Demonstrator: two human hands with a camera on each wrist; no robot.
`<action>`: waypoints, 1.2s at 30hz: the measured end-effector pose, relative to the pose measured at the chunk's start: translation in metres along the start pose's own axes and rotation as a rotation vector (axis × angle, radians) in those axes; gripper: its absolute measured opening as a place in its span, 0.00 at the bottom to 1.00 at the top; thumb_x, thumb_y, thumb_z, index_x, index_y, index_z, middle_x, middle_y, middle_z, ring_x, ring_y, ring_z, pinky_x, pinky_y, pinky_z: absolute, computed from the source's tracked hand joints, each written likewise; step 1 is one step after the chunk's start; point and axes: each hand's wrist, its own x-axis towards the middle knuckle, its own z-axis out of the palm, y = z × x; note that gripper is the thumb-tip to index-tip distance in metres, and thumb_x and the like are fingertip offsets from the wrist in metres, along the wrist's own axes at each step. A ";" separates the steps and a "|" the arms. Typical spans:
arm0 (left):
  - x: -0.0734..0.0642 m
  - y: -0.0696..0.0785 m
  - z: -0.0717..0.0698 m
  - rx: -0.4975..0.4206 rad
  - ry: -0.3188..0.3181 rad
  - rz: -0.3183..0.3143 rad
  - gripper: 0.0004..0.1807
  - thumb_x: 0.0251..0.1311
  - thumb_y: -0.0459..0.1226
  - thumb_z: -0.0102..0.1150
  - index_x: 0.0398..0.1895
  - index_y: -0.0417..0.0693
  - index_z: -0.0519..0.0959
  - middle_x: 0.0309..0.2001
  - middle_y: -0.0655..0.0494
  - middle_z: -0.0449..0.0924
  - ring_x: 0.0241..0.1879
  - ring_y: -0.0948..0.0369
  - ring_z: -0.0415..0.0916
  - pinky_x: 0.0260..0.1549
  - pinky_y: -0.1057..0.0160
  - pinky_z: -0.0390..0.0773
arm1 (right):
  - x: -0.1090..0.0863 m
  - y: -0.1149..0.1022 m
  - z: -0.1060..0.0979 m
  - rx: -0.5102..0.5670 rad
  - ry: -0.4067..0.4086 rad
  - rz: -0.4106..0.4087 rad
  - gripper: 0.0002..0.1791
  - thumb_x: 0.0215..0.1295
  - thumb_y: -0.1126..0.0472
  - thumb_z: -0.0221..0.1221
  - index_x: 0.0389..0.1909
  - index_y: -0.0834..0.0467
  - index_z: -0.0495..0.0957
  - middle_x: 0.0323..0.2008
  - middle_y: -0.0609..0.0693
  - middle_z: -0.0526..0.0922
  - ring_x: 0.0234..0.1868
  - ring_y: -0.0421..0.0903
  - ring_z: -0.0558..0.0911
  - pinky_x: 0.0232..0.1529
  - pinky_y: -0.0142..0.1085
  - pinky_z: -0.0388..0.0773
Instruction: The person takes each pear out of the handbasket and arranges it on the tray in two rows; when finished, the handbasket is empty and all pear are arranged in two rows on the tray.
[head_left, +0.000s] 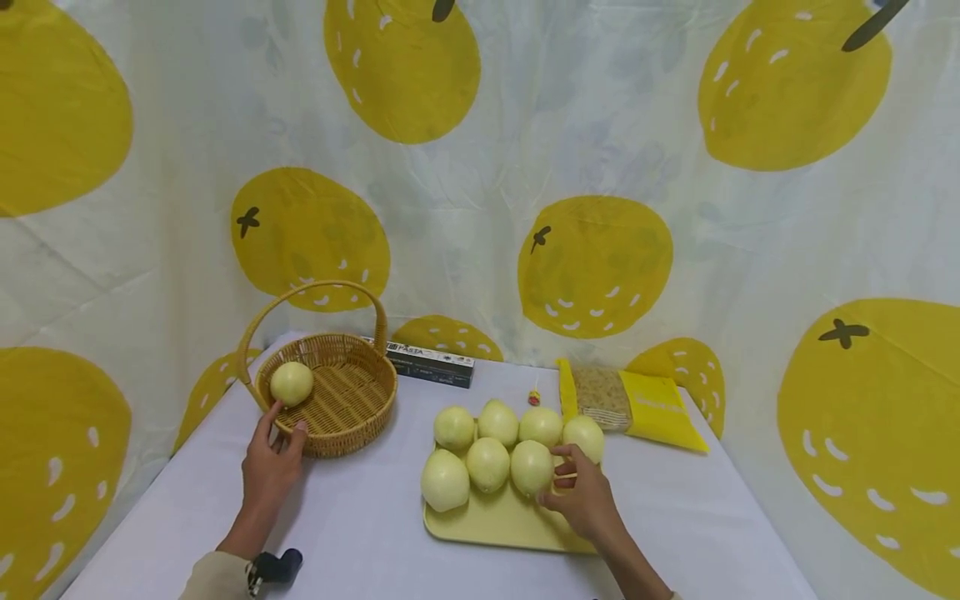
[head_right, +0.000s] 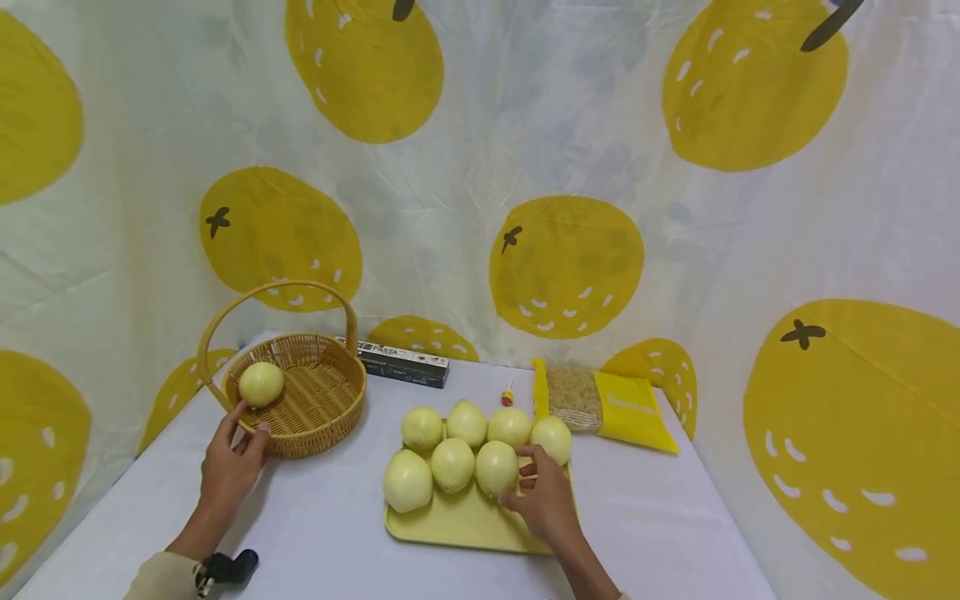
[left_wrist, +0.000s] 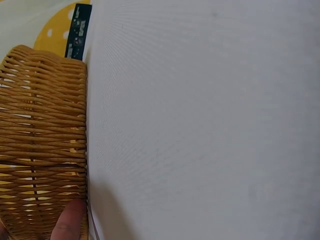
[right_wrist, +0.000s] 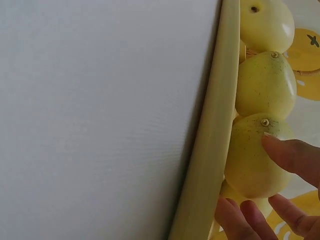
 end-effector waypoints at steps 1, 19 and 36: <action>0.000 0.000 0.000 0.003 -0.001 0.003 0.41 0.80 0.54 0.50 0.88 0.58 0.49 0.88 0.43 0.40 0.81 0.31 0.55 0.77 0.36 0.66 | 0.000 0.001 0.000 -0.002 0.004 0.001 0.42 0.47 0.64 0.84 0.65 0.53 0.77 0.52 0.57 0.82 0.51 0.53 0.86 0.46 0.45 0.90; -0.001 0.002 0.001 0.010 -0.005 0.003 0.40 0.80 0.54 0.48 0.88 0.59 0.48 0.88 0.43 0.39 0.81 0.31 0.54 0.77 0.36 0.66 | -0.005 -0.010 -0.018 -0.068 0.030 -0.048 0.37 0.48 0.64 0.83 0.62 0.53 0.80 0.56 0.60 0.84 0.55 0.58 0.86 0.49 0.51 0.90; 0.001 -0.001 0.002 0.007 -0.008 -0.013 0.41 0.80 0.55 0.48 0.89 0.61 0.47 0.88 0.44 0.38 0.81 0.32 0.54 0.78 0.36 0.65 | -0.002 -0.055 -0.012 0.085 0.098 -0.174 0.31 0.57 0.63 0.79 0.62 0.51 0.81 0.59 0.56 0.84 0.62 0.57 0.83 0.59 0.49 0.89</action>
